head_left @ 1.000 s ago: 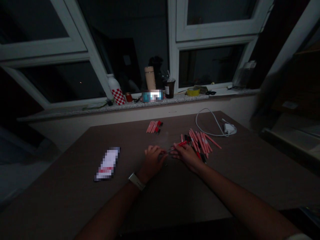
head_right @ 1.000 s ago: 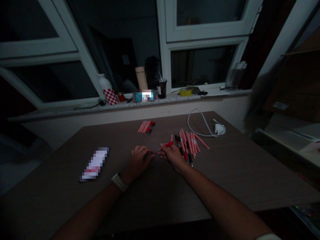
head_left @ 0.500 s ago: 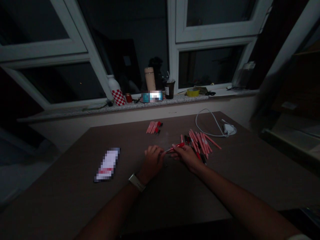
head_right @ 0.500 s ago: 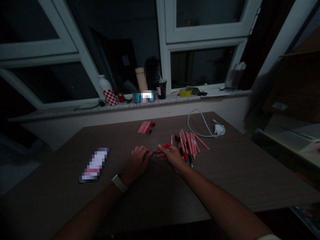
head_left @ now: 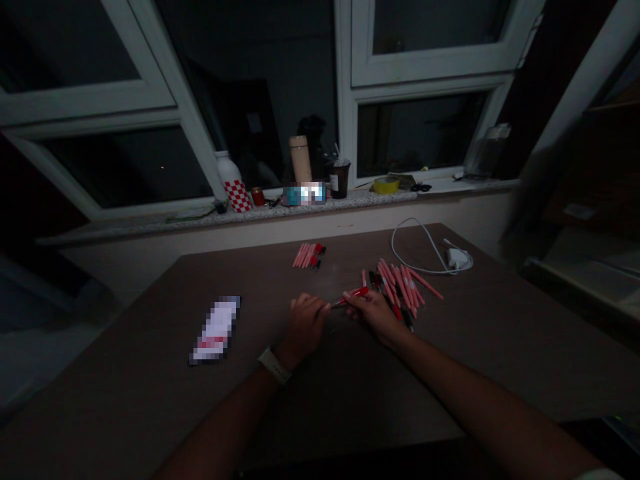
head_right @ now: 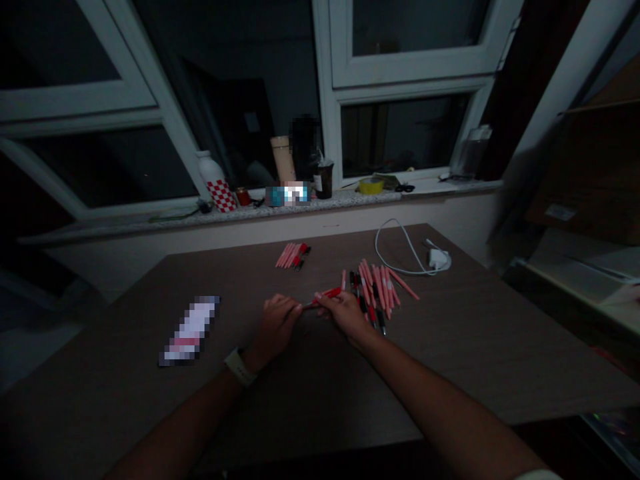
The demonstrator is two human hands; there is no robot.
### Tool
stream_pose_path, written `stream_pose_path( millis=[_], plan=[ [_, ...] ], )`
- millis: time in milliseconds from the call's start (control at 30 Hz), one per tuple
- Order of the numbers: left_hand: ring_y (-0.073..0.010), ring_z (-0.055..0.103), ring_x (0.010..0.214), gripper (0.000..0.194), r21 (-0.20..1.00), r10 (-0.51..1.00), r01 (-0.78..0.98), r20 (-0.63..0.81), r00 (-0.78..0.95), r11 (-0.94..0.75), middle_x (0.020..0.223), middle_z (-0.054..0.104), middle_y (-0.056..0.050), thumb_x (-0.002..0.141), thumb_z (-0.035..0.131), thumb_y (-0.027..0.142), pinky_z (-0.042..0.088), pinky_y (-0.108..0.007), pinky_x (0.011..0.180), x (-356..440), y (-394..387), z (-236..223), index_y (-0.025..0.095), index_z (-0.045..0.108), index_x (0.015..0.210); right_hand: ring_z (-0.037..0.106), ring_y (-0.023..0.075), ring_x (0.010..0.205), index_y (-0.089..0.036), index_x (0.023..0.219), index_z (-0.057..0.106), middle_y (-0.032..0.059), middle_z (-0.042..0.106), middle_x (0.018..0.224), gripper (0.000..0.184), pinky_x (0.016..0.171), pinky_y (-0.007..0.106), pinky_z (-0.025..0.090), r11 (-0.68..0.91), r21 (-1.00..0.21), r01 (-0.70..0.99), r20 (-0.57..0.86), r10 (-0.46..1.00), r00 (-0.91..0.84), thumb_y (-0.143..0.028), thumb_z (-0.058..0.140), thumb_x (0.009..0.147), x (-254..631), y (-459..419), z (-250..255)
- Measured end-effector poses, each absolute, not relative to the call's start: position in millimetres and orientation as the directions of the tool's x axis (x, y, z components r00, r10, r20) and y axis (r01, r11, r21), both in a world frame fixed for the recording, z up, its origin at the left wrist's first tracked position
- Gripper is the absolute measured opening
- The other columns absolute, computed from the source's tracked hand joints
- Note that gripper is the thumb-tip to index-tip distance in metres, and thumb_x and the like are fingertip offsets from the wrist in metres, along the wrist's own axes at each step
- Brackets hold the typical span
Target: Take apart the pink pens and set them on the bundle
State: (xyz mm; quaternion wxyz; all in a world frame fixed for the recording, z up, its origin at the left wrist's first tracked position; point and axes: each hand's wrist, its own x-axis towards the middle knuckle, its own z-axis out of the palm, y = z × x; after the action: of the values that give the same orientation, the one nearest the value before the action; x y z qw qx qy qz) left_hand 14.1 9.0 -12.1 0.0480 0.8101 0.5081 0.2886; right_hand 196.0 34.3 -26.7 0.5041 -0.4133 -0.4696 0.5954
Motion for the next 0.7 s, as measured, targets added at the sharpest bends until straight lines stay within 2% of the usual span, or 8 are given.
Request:
stream_pose_path(
  millis=[267,500,600,700],
  plan=[
    [-0.0173,0.049,0.077,0.037,0.495,0.853,0.711,0.423,0.305,-0.499,0.072,0.056,-0.002,0.097,0.039,0.033,0.034,-0.030,0.071,13.7,12.5,-17.2,0.018,0.057,0.069,0.053,0.0096,0.051,-0.014,0.074,0.070,0.0003,0.062,0.056,0.034,0.051,0.022,0.036,-0.002,-0.982,-0.188,0.028,0.987,-0.156,-0.047,0.074,0.069,196.5,34.1,-25.3],
    [-0.0162,0.050,0.070,0.039,0.589,0.880,0.661,0.387,0.275,-0.465,0.065,0.054,-0.001,0.097,0.039,0.031,0.037,-0.030,0.068,16.6,10.8,-17.3,0.018,0.053,0.063,0.063,0.0137,0.058,-0.015,0.071,0.068,0.0032,0.067,0.062,0.034,0.059,0.026,0.049,-0.011,-0.960,-0.280,0.034,0.987,-0.158,-0.046,0.078,0.064,194.7,34.6,-24.9],
    [-0.0163,0.052,0.071,0.035,0.574,0.871,0.666,0.415,0.264,-0.476,0.068,0.056,-0.002,0.096,0.040,0.031,0.039,-0.030,0.069,16.8,10.8,-19.4,0.018,0.056,0.068,0.064,0.0138,0.059,-0.014,0.074,0.069,0.0041,0.069,0.066,0.034,0.059,0.026,0.051,-0.023,-0.952,-0.304,0.032,0.984,-0.174,-0.044,0.079,0.063,194.4,35.1,-26.4],
    [-0.0169,0.055,0.079,0.026,0.539,0.832,0.656,0.479,0.279,-0.529,0.079,0.061,-0.003,0.096,0.043,0.030,0.041,-0.030,0.074,16.3,11.3,-22.1,0.019,0.061,0.082,0.066,0.0141,0.061,-0.014,0.080,0.068,0.0050,0.071,0.072,0.036,0.057,0.024,0.052,-0.049,-0.946,-0.322,0.013,0.982,-0.188,-0.043,0.081,0.062,193.5,34.5,-27.3]
  ],
)
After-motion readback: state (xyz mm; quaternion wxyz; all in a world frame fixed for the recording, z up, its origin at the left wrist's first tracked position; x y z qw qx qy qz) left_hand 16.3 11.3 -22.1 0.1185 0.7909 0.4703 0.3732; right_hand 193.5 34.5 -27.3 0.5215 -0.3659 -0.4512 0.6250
